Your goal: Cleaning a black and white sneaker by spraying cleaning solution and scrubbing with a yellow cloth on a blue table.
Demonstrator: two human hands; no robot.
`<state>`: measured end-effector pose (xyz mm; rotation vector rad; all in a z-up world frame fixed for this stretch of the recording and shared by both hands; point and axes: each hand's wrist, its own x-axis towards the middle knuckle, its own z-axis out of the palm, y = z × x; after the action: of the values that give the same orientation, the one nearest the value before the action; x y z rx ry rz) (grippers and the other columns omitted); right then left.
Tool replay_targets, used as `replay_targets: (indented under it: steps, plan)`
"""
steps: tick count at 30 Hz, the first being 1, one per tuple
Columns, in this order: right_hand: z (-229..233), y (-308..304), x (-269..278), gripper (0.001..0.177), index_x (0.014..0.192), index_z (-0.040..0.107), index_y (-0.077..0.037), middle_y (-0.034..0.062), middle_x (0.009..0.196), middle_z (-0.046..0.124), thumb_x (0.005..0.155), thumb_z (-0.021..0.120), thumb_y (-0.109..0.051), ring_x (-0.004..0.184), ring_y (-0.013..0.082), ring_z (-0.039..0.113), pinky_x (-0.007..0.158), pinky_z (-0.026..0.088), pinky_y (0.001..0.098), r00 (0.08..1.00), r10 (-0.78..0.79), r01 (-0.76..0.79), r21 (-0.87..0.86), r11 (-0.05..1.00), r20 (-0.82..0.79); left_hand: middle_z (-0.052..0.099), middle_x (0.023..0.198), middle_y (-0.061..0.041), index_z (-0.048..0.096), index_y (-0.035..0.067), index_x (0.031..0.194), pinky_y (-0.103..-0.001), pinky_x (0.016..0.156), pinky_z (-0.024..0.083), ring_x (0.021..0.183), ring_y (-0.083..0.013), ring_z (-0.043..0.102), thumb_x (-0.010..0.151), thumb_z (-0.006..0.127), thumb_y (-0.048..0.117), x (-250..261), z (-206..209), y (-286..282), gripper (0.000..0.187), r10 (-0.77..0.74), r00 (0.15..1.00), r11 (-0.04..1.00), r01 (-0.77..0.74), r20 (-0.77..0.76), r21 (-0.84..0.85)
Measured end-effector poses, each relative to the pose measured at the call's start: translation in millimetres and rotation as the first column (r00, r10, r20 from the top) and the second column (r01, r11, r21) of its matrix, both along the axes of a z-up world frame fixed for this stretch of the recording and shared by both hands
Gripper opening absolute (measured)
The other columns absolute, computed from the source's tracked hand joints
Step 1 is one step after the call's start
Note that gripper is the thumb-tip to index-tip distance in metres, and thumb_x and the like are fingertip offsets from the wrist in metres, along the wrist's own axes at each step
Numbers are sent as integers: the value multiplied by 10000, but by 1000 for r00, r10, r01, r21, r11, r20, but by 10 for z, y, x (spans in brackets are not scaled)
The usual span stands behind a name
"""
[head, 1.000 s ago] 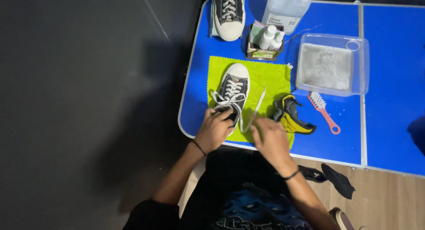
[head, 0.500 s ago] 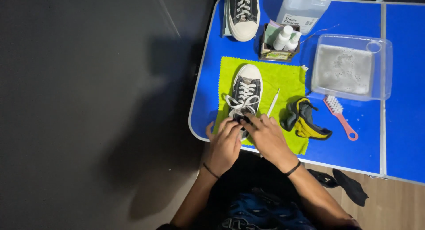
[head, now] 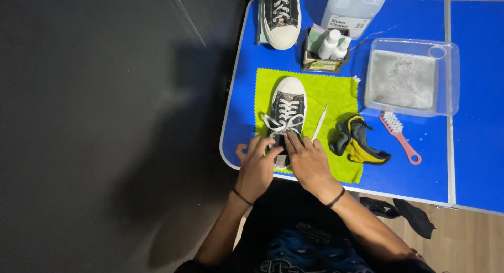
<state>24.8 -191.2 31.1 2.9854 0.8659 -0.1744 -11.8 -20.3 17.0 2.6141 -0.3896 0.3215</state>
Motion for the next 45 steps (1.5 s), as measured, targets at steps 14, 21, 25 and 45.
replay_targets:
  steps: [14,21,25,45]
  plan:
    - [112,-28,248,250,1147,718,-151,22,1208,708,925,603,-169,962,235,587,784,389,371,958,-34,-77,371,926,283,478,859,7,587,179,983,-415,870,379,868,-191,538,893,658,138,995,-143,-83,122,-92,906,971,-11,414,241]
    - [-247,-16,343,386,1059,592,-74,108,960,557,789,825,-222,876,340,585,725,483,450,912,-299,89,574,814,282,563,801,-40,620,94,997,-377,782,462,811,-246,611,861,661,25,995,20,-214,158,-231,924,954,153,306,258]
    - [-135,-138,483,447,1148,525,-57,140,998,560,812,793,-178,896,391,641,750,516,482,929,-346,211,578,788,133,576,804,-48,638,60,1008,-383,738,506,791,-264,631,849,685,-8,1043,112,-153,179,-242,937,954,182,253,239]
    - [442,-705,853,303,1136,695,-98,172,920,768,870,769,-224,940,391,737,848,541,499,964,7,146,554,820,-265,637,777,-63,659,118,961,-385,774,537,816,-259,673,893,690,168,1198,-252,-643,90,-176,951,958,107,255,264]
